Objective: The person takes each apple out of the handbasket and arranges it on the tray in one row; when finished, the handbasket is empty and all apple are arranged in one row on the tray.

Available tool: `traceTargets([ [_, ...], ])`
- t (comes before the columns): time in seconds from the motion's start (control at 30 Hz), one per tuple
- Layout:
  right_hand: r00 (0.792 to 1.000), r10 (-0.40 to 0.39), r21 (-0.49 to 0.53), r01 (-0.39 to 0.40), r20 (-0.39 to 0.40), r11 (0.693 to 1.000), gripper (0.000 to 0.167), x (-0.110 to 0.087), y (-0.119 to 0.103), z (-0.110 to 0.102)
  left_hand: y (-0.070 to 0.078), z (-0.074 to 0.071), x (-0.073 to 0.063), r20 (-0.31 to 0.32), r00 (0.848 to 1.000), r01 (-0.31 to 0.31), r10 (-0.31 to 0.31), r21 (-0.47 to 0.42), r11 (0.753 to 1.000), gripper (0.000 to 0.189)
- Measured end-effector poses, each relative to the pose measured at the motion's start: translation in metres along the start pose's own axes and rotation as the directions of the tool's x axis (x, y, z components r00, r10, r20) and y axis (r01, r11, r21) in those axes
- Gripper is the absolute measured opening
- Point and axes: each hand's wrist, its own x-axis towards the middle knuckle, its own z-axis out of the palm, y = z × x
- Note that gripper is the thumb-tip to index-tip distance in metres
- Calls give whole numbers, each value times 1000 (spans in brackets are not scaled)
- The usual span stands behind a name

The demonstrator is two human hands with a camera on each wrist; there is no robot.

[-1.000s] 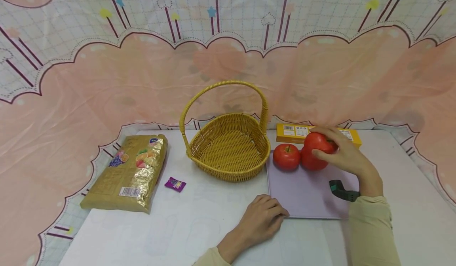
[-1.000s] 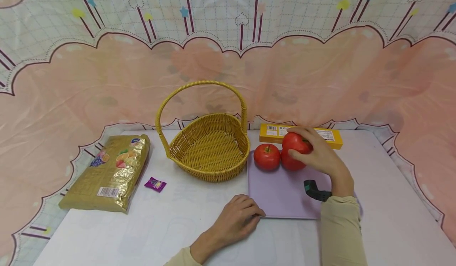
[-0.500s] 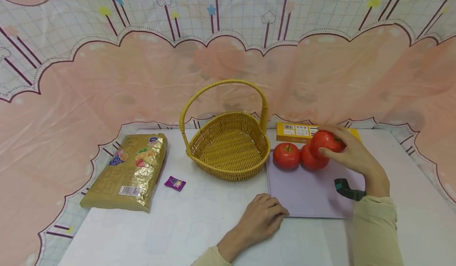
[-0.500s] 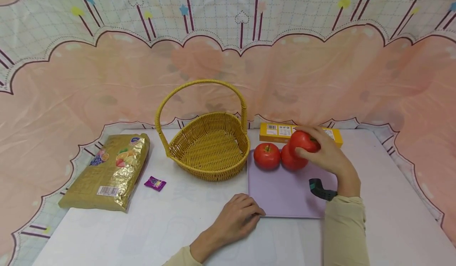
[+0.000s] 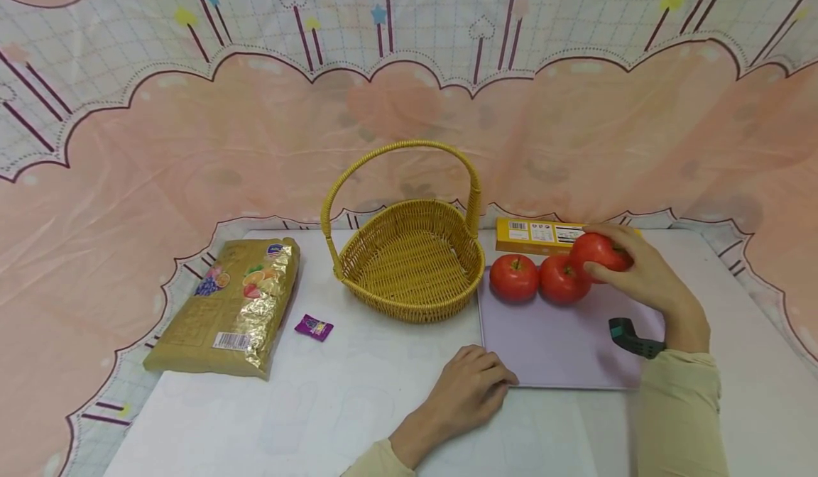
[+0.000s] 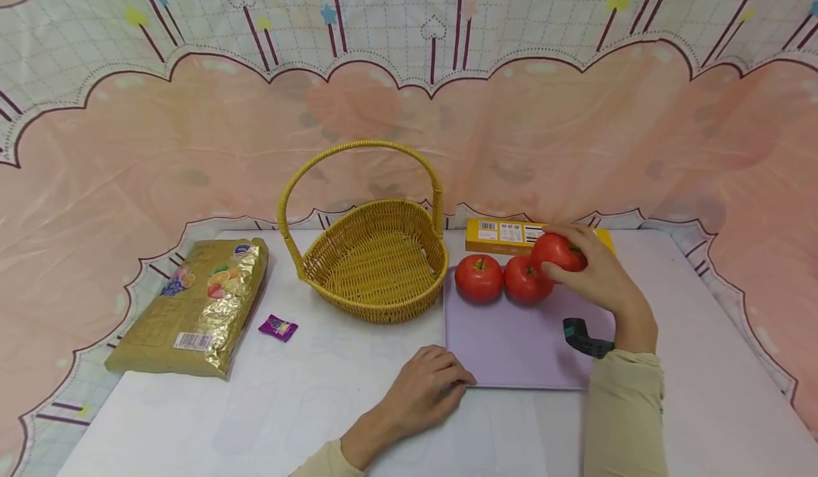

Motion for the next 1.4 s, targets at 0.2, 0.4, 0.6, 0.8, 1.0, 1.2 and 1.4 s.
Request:
traceTargets([
  [0.2,1000,22,6,-21,-12,1000,61,-2,6,-4,0,1,1,-1,1000,0,0,1,1000,14],
  [0.4,999,45,5,-45,-1,999,62,-3,12,-5,0,0,1,-2,1000,3,-3,-4,1000,14],
  [0.6,996,92,-2,-92,23,996,64,-3,18,-5,0,0,0,-8,1000,0,0,-10,1000,14],
  [0.8,989,144,17,-145,25,989,66,-3,23,-4,1,0,0,1,1000,3,-3,-10,1000,15],
  [1.0,987,163,11,-163,14,987,66,-2,27,0,0,0,0,6,1000,7,-7,-10,1000,14],
  [1.2,982,186,-28,-185,29,982,68,2,34,4,-1,0,0,-2,1000,2,-2,-5,1000,14],
  [1.4,969,242,-56,-240,45,969,72,4,38,10,-1,0,0,-8,1000,0,0,-6,1000,15],
])
